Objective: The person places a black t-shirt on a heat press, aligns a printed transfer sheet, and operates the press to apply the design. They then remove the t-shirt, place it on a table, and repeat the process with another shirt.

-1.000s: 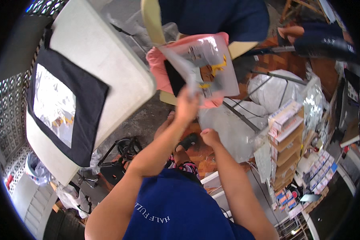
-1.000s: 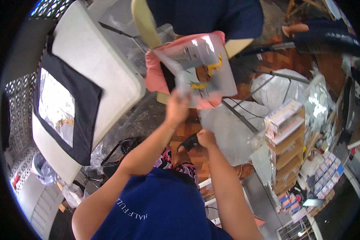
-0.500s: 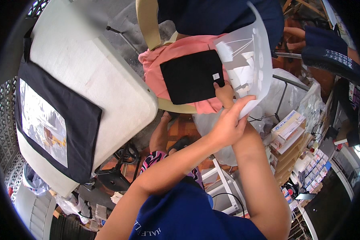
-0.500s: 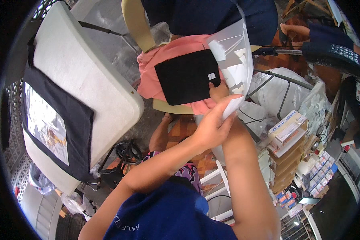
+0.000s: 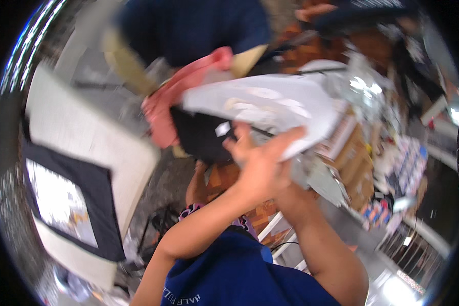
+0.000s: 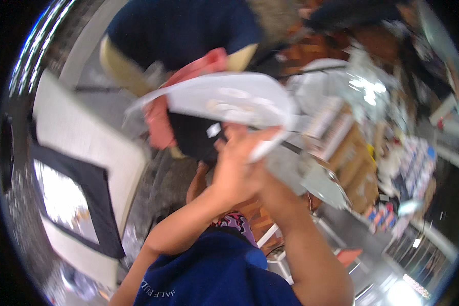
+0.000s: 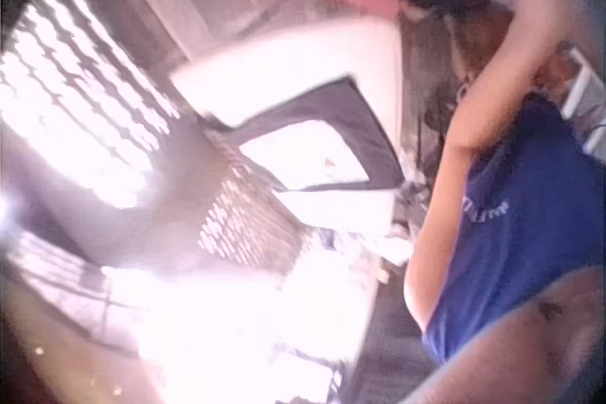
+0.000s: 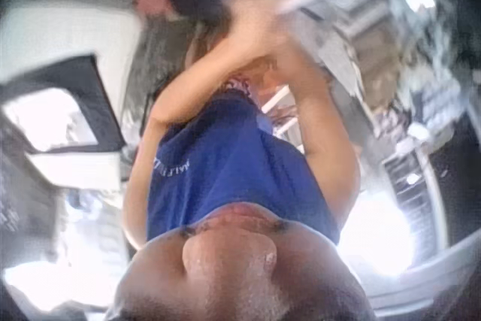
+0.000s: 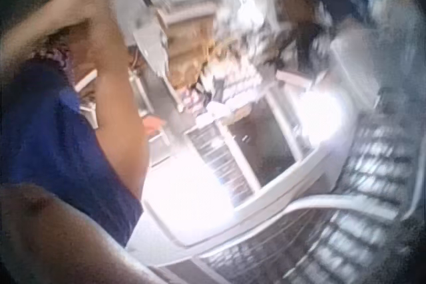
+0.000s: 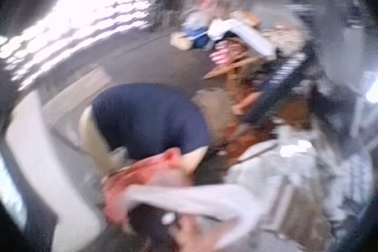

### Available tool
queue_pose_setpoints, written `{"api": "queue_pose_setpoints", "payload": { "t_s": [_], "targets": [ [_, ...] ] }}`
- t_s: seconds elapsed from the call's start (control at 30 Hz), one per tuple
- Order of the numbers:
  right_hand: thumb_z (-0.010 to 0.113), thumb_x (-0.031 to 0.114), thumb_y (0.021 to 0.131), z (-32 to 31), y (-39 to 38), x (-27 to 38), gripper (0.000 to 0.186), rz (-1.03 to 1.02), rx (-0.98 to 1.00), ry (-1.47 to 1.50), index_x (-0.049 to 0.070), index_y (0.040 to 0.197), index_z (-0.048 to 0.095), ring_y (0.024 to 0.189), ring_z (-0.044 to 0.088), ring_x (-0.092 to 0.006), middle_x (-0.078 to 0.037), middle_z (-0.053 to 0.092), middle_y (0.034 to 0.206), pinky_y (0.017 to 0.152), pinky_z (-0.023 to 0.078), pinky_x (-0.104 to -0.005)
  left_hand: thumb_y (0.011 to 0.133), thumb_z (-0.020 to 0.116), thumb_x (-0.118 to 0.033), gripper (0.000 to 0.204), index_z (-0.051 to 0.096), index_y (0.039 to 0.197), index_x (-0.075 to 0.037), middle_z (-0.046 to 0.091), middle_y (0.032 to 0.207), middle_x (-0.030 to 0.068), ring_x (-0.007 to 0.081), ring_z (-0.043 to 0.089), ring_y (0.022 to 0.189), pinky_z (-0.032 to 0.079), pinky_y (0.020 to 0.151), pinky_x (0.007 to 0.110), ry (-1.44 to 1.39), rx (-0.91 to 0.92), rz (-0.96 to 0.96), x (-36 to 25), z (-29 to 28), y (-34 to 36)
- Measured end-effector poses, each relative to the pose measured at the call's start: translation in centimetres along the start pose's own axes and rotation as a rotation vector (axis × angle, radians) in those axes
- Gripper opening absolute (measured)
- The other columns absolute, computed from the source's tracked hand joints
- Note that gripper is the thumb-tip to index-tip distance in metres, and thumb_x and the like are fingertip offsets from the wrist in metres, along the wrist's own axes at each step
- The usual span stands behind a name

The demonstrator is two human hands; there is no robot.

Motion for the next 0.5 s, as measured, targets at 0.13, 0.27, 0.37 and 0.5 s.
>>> {"api": "queue_pose_setpoints", "payload": {
  "t_s": [0.13,0.27,0.37,0.5],
  "targets": [
    [0.07,0.023,0.089,-2.3,-15.4,2.5,0.047,-0.038,-0.068,0.217,0.005,0.131,0.06,0.119,0.06,-0.0347,-0.021,0.065,0.125,0.101,0.045,-0.0422,0.081,0.055,0.011,0.043,0.059,0.122,-0.003,0.068,0.095,0.0248,0.0422,0.07,0.09,0.055,0.079,0.041,0.09,0.209,0.018,-9.1,-2.1,1.2],
    [0.07,0.023,0.084,-6.4,-27.7,-0.1,0.037,0.174,0.026,-0.142,0.011,0.118,0.066,0.107,0.063,-0.0387,-0.018,0.07,0.109,0.093,0.048,-0.048,0.088,0.063,-0.008,0.034,0.06,0.121,-0.003,0.069,0.096,0.024,0.0427,0.067,0.086,0.053,0.074,0.044,0.435,0.645,0.357,-18.1,-1.0,1.1],
    [0.067,0.017,0.082,-10.1,-36.0,0.8,0.029,0.186,-0.053,-0.326,0.013,0.111,0.064,0.102,0.064,-0.0349,-0.013,0.07,0.106,0.086,0.048,-0.0484,0.088,0.064,-0.013,0.032,0.062,0.119,-0.004,0.069,0.097,0.0228,0.042,0.067,0.089,0.052,0.077,0.045,0.428,1.018,0.562,-24.3,1.7,0.9],
    [0.065,0.012,0.079,-11.7,-46.4,-0.1,0.036,0.292,-0.323,-0.371,0.017,0.114,0.07,0.099,0.067,-0.0338,-0.012,0.071,0.107,0.086,0.051,-0.047,0.088,0.067,-0.016,0.029,0.072,0.115,-0.009,0.072,0.099,0.0165,0.0295,0.068,0.092,0.051,0.083,0.038,0.303,1.61,0.562,-30.0,6.7,3.1]
  ]
}}
Point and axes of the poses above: each hand's wrist, its own y-axis towards the middle knuckle, its own z-axis out of the palm, x = y × z, the point moved 1 cm from there along y, towards the middle knuckle
